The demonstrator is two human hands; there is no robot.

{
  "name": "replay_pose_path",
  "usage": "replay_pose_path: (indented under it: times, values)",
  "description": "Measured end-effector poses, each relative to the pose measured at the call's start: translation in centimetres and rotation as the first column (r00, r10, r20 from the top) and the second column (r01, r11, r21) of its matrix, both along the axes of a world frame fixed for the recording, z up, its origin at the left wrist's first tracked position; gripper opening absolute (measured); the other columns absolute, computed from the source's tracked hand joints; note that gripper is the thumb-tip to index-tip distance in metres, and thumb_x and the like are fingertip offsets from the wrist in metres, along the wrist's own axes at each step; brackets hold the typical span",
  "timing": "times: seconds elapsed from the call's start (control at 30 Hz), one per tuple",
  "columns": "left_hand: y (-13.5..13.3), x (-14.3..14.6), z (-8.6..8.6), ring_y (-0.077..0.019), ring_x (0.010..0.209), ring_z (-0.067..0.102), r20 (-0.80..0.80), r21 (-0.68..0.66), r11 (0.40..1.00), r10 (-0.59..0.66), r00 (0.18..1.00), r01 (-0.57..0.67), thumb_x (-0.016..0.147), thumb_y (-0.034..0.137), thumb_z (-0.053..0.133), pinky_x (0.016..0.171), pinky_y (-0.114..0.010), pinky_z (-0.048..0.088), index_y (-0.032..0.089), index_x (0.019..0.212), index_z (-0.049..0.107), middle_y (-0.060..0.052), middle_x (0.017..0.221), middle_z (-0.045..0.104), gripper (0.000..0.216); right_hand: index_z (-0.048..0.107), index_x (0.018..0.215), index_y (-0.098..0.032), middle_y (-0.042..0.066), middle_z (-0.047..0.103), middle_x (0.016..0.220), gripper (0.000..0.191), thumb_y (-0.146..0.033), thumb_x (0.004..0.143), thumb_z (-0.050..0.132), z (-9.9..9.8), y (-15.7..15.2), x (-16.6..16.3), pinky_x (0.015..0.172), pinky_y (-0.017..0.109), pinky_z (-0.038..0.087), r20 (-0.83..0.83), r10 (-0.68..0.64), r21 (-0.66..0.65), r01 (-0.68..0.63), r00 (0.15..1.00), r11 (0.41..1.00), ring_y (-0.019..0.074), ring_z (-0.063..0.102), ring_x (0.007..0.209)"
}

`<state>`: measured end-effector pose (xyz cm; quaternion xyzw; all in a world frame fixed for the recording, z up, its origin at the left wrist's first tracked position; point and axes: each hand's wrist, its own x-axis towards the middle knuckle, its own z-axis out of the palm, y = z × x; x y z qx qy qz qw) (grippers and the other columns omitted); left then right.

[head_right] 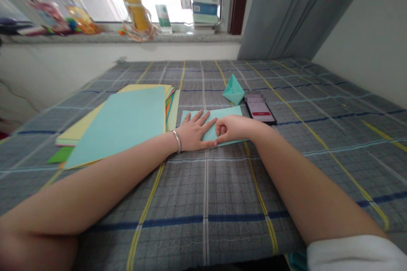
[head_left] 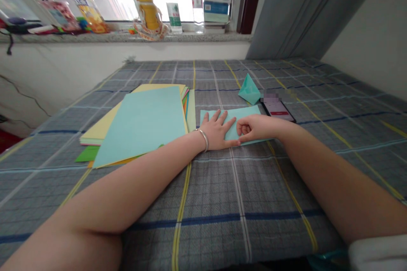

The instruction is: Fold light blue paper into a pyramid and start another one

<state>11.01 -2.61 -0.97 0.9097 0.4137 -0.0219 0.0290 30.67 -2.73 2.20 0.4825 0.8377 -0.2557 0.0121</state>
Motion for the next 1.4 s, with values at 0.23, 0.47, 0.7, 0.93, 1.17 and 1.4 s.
replay_pose_path:
  times: [0.23,0.47,0.7,0.93,1.17,1.4]
  values:
    - [0.2,-0.3,0.1,-0.0384,0.148,0.008,-0.006,-0.015,1.000,-0.012,1.000,0.012,0.078,0.085,0.035,0.112,-0.064,0.014,0.026,0.154,0.019,-0.019,0.160,0.010,0.098,0.058,0.085,-0.022,-0.001,0.062,0.073,0.038,-0.055,0.069,0.069,-0.2,0.1,-0.1,0.054,0.026,0.035,0.046,0.018,-0.010,-0.017,0.999,1.000,0.0139,0.053,0.063]
    - [0.3,-0.6,0.6,-0.0359,0.149,0.009,-0.047,-0.040,0.999,-0.015,0.999,0.013,0.076,0.084,0.040,0.116,-0.057,0.013,0.024,0.154,0.018,-0.018,0.161,0.009,0.101,0.054,0.076,-0.022,-0.002,0.059,0.071,0.037,-0.052,0.064,0.072,0.1,-0.3,-0.4,0.052,0.028,0.031,0.191,-0.039,0.013,0.037,0.981,0.999,0.0138,0.049,0.061]
    - [0.5,-2.0,1.7,-0.0367,0.148,0.010,-0.109,-0.109,0.994,-0.024,0.994,0.012,0.075,0.079,0.049,0.117,-0.056,0.015,0.020,0.155,0.015,-0.016,0.161,0.007,0.106,0.056,0.070,-0.023,0.000,0.062,0.071,0.038,-0.057,0.064,0.071,0.8,-1.1,-0.3,0.052,0.030,0.029,0.359,-0.161,0.050,0.153,0.919,0.987,0.0176,0.054,0.064]
    - [0.8,-3.7,2.7,-0.0366,0.148,0.013,-0.159,-0.147,0.988,-0.058,0.985,0.035,0.077,0.069,0.059,0.116,-0.058,0.014,0.020,0.155,0.015,-0.017,0.160,0.010,0.102,0.058,0.073,-0.023,0.002,0.065,0.076,0.036,-0.054,0.065,0.072,1.9,-1.8,0.8,0.053,0.030,0.032,0.462,-0.218,0.026,0.233,0.860,0.972,0.0195,0.058,0.070]
    - [1.4,-4.7,3.6,-0.0352,0.148,0.014,-0.185,-0.207,0.978,-0.077,0.980,0.038,0.073,0.065,0.065,0.117,-0.056,0.013,0.024,0.155,0.015,-0.014,0.161,0.009,0.105,0.058,0.073,-0.022,0.002,0.065,0.072,0.037,-0.055,0.064,0.073,1.6,-1.4,2.6,0.053,0.030,0.034,0.485,-0.245,-0.011,0.286,0.839,0.958,0.0191,0.060,0.068]
    - [1.5,-5.4,4.6,-0.0355,0.147,0.018,-0.226,-0.242,0.970,-0.050,0.973,-0.006,0.069,0.056,0.072,0.116,-0.059,0.014,0.030,0.154,0.018,-0.011,0.161,0.014,0.104,0.057,0.072,-0.021,0.001,0.063,0.062,0.032,-0.049,0.069,0.072,1.9,-1.6,2.8,0.051,0.028,0.035,0.501,-0.256,-0.096,0.348,0.827,0.933,0.0168,0.059,0.060]
